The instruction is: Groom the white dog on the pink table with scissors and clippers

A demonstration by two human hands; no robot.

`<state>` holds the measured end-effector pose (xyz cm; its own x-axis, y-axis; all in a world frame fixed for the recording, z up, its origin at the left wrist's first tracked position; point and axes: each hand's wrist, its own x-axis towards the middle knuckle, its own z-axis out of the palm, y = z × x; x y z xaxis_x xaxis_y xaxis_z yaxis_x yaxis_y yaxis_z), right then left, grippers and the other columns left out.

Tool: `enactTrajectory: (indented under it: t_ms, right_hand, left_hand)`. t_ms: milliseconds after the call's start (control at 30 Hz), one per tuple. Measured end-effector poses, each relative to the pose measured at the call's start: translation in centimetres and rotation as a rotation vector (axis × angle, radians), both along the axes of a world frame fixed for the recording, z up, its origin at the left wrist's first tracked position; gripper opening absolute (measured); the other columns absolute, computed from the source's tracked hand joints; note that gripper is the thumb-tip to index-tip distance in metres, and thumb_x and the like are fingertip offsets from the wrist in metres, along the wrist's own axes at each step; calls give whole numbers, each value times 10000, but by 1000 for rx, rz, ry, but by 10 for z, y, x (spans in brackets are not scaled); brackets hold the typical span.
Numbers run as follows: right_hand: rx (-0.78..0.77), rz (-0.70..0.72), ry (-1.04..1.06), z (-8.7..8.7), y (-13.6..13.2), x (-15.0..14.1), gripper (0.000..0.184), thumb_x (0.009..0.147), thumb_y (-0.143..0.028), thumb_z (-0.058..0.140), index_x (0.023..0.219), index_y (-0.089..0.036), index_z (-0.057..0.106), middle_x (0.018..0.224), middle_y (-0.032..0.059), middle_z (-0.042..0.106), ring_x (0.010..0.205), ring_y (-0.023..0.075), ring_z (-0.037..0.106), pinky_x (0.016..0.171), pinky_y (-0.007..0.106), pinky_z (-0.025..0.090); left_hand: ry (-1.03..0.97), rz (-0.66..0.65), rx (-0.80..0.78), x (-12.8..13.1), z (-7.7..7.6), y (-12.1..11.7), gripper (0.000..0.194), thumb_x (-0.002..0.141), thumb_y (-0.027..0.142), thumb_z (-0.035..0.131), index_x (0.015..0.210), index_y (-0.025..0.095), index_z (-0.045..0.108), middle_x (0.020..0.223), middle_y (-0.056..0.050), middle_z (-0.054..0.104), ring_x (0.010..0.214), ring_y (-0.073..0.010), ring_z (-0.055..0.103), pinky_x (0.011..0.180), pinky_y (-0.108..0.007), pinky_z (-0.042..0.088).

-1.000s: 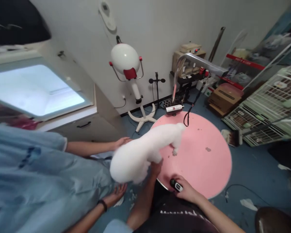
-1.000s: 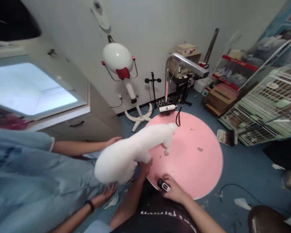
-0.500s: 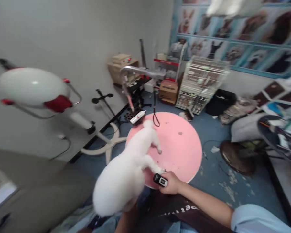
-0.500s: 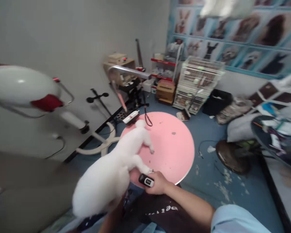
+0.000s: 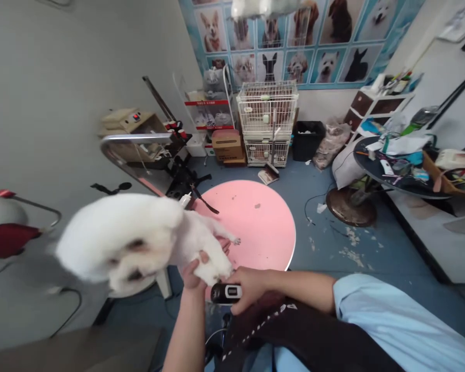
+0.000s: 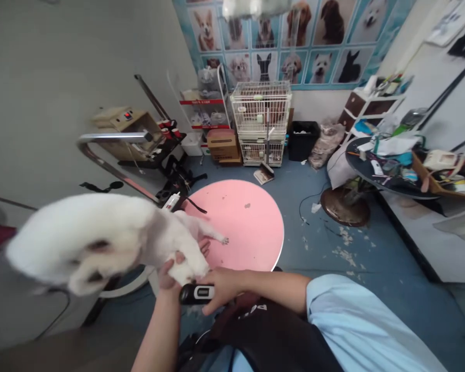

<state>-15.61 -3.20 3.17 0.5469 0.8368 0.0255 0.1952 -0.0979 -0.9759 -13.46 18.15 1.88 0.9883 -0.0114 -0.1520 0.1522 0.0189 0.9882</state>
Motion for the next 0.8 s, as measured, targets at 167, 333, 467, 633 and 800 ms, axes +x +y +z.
enactTrajectory:
  t_ms: [167, 333, 467, 633, 800]
  right_hand:
    - [101, 89, 135, -3, -4, 7, 371, 614, -300, 914, 769, -189, 596, 687, -84, 560, 645, 88, 512, 618, 210, 425]
    - [257, -147, 624, -47, -44, 12, 480, 756, -583, 817, 960, -238, 552, 749, -43, 621, 634, 133, 564, 580, 258, 477]
    - [452, -326, 863, -77, -68, 27, 583, 724, -748, 779, 957, -258, 564, 821, 20, 691, 682, 181, 634, 585, 302, 515]
    - [387, -449, 829, -113, -73, 45, 572, 612, -709, 843, 796, -234, 583, 725, 25, 678, 720, 223, 670, 643, 340, 548]
    - [247, -536, 555, -119, -74, 59, 457, 624, -594, 836, 734, -222, 594, 643, 5, 639, 637, 213, 639, 593, 342, 539]
  left_hand:
    - [21, 149, -816, -9, 92, -59, 492, 725, 271, 765, 683, 194, 281, 775, 1, 518, 645, -131, 603, 882, -437, 631]
    - [35, 404, -995, -4, 165, -86, 299, 969, 260, 484, 707, 198, 354, 735, 17, 484, 502, -85, 506, 803, -416, 641]
    - [58, 480, -920, 4, 199, -106, 362, 1040, 302, 419, 696, 190, 406, 724, 7, 505, 486, -81, 499, 733, -339, 604]
    - [-29, 535, -866, 14, 219, -123, 406, 1057, 305, 439, 670, 179, 441, 696, 7, 519, 490, -70, 515, 699, -275, 562]
    - [-156, 594, -839, 12, 230, -123, 395, 1045, 274, 452, 667, 168, 499, 687, -2, 548, 547, -88, 574, 765, -291, 576]
